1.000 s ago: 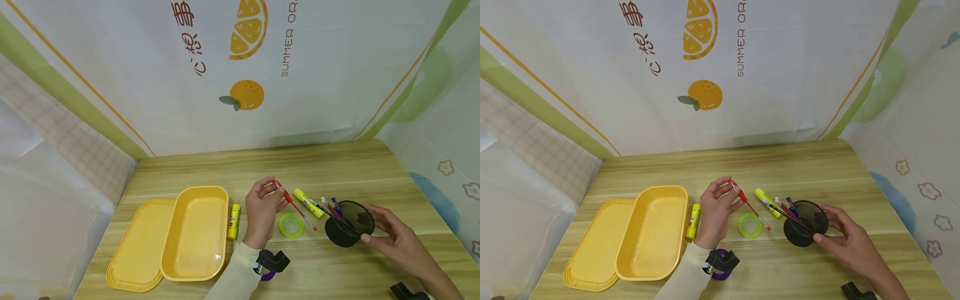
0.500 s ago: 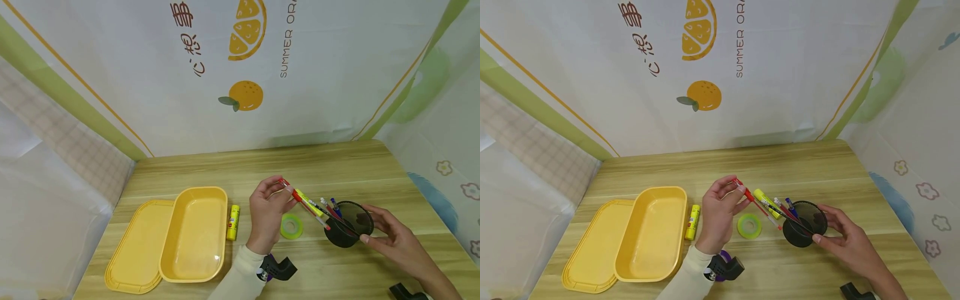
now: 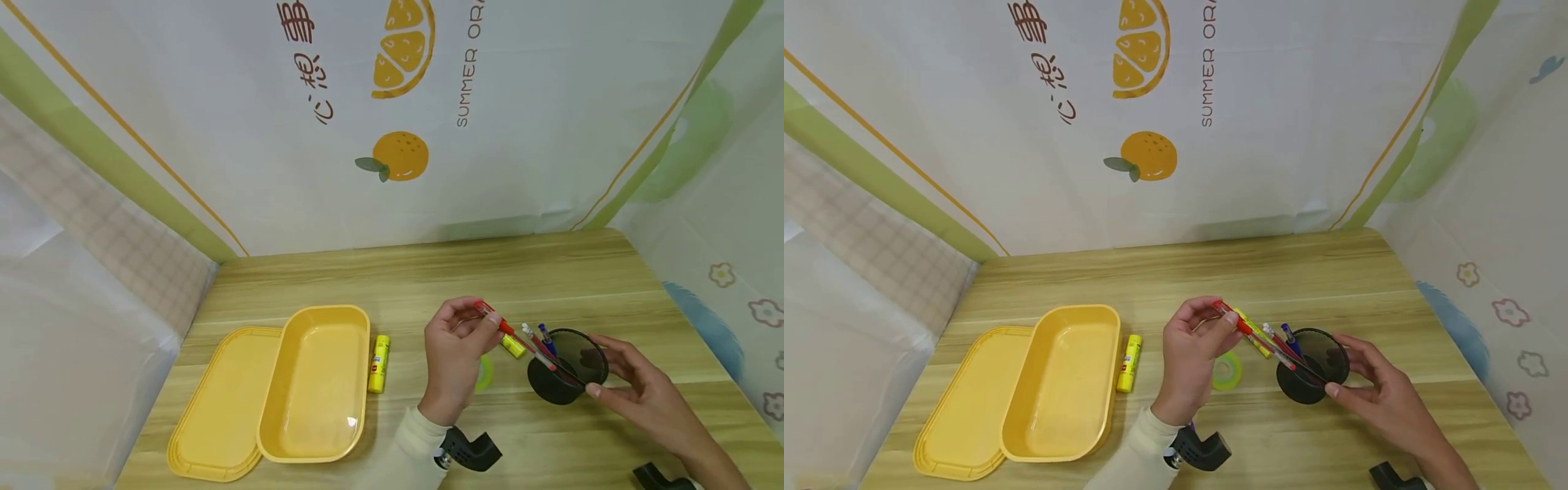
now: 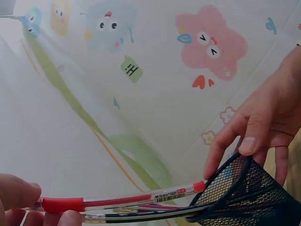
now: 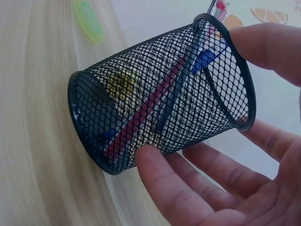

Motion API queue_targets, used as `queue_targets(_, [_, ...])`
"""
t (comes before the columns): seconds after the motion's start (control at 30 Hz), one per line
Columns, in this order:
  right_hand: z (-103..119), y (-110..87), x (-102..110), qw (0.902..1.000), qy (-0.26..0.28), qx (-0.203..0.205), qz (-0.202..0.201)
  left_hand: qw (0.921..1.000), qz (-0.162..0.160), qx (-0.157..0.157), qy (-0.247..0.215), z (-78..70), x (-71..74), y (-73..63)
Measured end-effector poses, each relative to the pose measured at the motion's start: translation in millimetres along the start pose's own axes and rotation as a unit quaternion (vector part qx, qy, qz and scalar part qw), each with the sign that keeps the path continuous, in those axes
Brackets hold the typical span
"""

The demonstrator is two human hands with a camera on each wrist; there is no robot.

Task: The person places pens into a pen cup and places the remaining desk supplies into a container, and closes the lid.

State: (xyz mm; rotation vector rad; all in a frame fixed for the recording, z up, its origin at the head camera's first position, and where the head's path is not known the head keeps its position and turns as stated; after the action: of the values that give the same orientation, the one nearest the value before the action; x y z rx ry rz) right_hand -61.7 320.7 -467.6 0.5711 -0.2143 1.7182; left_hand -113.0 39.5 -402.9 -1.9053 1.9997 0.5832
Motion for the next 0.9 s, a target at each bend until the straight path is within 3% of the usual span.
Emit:
queue_targets(0.2, [0,-0.4,-1,1.0,0.0,-0.006,-0.001,0.9968,0.022,-0.039,0.067,5.2,-6.0,-3.9])
queue_targets(0.53, [-1,-0.1,0,0.9999,-0.004,-0.009,-0.001,0.9895,0.037,-0.06,0.126,9.9,-8.6,-11.8])
queue_targets(0.8, [0,0.2,0,0.9998,-0.002,-0.018,-0.006,0.9849,0.033,-0.117,0.124,13.8,-7.0,-18.3])
queue_targets(0.9, [0,0.4,-1,0.9997,-0.001,-0.023,-0.008,0.9859,0.037,-0.121,0.109,14.5,-6.7,-19.5])
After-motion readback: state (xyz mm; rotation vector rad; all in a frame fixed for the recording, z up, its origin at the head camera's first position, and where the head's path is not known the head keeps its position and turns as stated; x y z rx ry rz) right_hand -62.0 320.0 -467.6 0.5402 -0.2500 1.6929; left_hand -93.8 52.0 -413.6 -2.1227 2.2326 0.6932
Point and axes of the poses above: each hand's wrist, its own y-axis towards the middle knuckle, its own x-axis out of the back of the hand, z = x × y, the point moved 3 cm from there along y, towards the middle knuckle, and after that the axes turned 3 degrees about z, right-handed, at the moved point
